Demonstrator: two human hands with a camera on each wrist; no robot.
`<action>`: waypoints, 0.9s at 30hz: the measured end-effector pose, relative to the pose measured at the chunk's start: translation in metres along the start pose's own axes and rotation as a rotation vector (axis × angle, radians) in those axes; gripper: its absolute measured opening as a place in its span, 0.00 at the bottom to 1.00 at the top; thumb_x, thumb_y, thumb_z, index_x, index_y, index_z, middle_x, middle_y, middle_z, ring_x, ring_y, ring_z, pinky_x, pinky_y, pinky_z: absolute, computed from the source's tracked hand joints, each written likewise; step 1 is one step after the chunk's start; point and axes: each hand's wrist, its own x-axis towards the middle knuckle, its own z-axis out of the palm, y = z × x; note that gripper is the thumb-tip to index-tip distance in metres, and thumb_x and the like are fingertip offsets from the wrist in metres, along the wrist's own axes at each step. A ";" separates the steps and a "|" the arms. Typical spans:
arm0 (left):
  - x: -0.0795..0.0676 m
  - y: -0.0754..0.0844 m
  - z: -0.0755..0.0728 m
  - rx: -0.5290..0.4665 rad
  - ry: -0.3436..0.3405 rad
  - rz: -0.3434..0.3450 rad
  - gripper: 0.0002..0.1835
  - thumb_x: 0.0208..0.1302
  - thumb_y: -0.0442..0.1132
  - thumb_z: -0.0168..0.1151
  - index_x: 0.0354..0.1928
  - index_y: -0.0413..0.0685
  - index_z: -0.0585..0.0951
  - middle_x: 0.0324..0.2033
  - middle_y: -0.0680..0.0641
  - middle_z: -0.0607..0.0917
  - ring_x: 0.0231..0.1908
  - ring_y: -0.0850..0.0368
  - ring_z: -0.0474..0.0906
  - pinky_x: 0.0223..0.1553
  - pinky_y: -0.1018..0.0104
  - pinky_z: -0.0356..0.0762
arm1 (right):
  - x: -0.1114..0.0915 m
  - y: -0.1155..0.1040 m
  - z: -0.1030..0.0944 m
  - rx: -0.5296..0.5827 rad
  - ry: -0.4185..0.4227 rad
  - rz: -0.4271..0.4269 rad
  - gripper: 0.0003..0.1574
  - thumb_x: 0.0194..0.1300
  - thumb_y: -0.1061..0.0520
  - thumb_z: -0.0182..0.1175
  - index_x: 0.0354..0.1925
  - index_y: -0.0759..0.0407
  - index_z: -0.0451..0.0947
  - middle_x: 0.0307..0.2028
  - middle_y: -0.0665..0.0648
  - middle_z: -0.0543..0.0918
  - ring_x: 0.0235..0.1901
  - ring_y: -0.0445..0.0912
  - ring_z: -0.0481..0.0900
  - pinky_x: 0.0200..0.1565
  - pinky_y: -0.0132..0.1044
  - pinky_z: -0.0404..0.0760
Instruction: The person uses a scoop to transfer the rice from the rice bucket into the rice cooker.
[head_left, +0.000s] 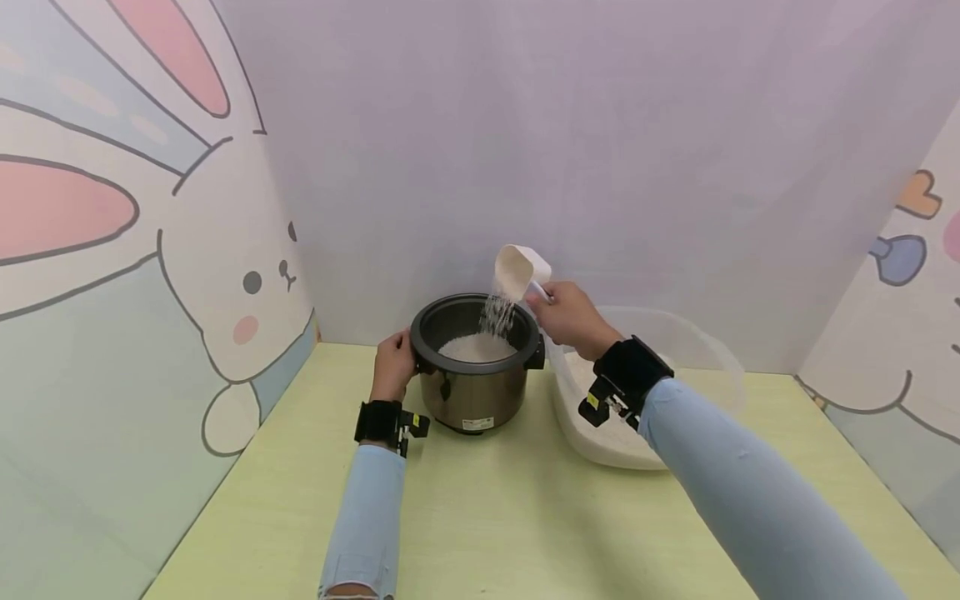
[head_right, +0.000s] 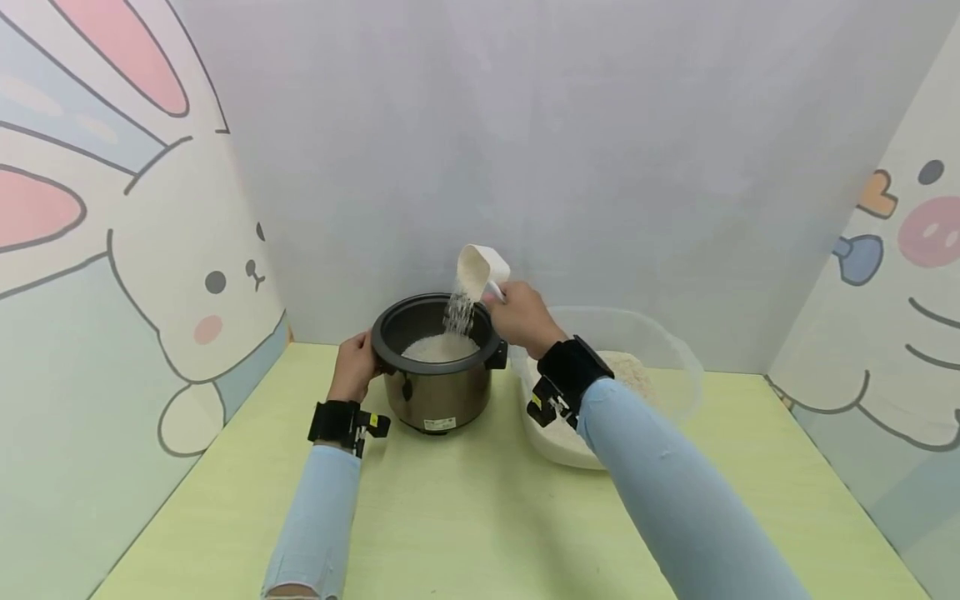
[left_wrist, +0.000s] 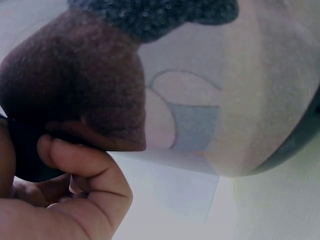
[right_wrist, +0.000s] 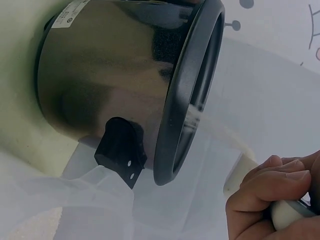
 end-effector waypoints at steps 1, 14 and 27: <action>0.000 0.000 0.000 0.001 -0.003 0.002 0.23 0.83 0.48 0.47 0.49 0.35 0.83 0.32 0.44 0.77 0.28 0.58 0.76 0.30 0.68 0.79 | 0.000 0.000 0.001 -0.002 -0.002 -0.003 0.19 0.84 0.50 0.44 0.48 0.66 0.71 0.29 0.55 0.70 0.22 0.45 0.60 0.29 0.38 0.64; -0.002 0.003 0.000 0.018 0.008 -0.014 0.23 0.83 0.50 0.48 0.53 0.37 0.83 0.34 0.43 0.78 0.29 0.57 0.76 0.29 0.67 0.79 | 0.003 0.008 0.012 -0.178 0.022 -0.128 0.18 0.83 0.55 0.47 0.35 0.64 0.70 0.25 0.54 0.65 0.23 0.47 0.62 0.30 0.40 0.64; -0.003 0.002 -0.002 0.014 0.001 -0.029 0.24 0.82 0.50 0.48 0.54 0.37 0.83 0.35 0.43 0.78 0.30 0.57 0.76 0.30 0.68 0.79 | 0.003 0.014 0.020 -0.296 0.052 -0.206 0.14 0.82 0.56 0.50 0.39 0.65 0.72 0.29 0.58 0.69 0.29 0.50 0.68 0.35 0.42 0.67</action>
